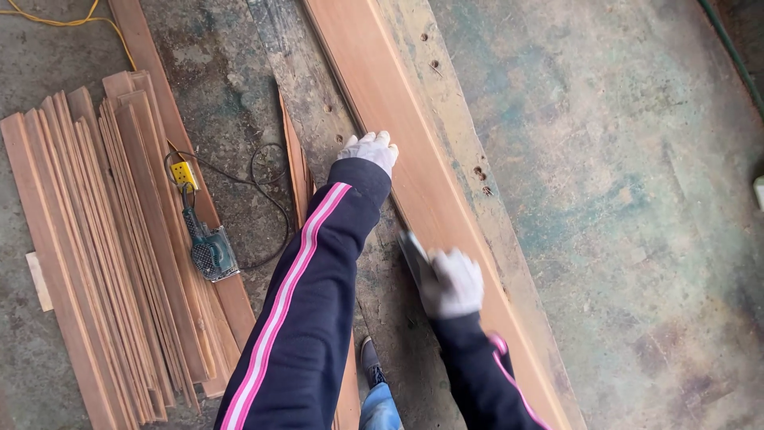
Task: Sand a long wooden board using an orbital sander and a manual sanding block.
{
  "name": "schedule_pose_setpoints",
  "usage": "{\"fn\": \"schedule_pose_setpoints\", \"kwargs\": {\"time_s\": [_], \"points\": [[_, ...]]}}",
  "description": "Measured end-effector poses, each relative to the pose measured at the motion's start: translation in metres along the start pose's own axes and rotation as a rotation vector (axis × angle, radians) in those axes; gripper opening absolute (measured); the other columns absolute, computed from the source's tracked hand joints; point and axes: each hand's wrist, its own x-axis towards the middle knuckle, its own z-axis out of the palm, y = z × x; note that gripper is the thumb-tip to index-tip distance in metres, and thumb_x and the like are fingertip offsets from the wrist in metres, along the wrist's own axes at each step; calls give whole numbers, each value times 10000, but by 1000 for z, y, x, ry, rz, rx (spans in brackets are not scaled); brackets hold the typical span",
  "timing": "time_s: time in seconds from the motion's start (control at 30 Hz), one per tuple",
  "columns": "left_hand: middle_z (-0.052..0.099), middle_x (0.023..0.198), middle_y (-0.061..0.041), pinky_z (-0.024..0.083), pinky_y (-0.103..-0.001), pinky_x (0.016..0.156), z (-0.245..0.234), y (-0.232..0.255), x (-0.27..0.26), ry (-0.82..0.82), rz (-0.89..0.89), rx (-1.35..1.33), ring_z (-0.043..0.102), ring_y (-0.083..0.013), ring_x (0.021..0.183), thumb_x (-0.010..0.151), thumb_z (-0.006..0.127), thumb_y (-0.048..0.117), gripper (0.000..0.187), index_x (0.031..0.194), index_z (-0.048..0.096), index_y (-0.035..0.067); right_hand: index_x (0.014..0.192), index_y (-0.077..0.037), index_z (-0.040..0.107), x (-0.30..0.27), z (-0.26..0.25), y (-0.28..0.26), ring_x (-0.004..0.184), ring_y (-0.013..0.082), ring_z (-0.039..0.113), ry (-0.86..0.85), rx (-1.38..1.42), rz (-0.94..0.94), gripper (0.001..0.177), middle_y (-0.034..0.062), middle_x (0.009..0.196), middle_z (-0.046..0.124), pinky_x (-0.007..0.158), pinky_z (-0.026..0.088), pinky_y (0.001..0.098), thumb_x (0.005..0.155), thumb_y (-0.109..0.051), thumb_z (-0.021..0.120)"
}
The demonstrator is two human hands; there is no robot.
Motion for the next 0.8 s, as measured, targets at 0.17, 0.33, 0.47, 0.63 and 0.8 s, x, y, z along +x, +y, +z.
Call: {"fn": "schedule_pose_setpoints", "kwargs": {"time_s": [0.17,0.33,0.47,0.63,0.8], "points": [[574,1360,-73,418,-419,1063,7,3,5,43,-8,11,524,-235,1306,936,612,152,244,1165,696,142,629,-132,522,-145,-65,18,553,280,503,9,-120,184,319,73,613,467,558,385,416,791,-90,794],[586,1324,-58,419,-398,1072,-7,7,0,-2,-34,23,537,-216,1294,918,618,157,230,1133,700,147,717,-132,582,-77,-32,16,638,297,542,12,-25,103,209,81,674,505,607,407,415,735,-92,787],[599,1270,-53,427,-425,1062,-1,2,2,-32,-4,44,557,-211,1263,940,592,146,212,1121,700,174,697,-105,542,44,45,6,681,366,564,-67,7,8,243,138,722,559,623,404,485,792,-201,744],[603,1341,-49,353,-484,1126,-1,8,-9,48,-13,40,539,-230,1305,975,551,161,236,1152,706,174,726,-115,536,41,35,3,702,355,570,-1,-75,-10,173,127,736,553,617,389,483,798,-134,692],[536,1454,-74,157,-597,1178,-5,18,-27,198,-51,89,409,-310,1407,957,541,195,343,1269,675,145,677,-122,524,-122,-72,21,611,323,502,23,-61,59,282,109,649,454,571,369,443,830,-85,757]]}}
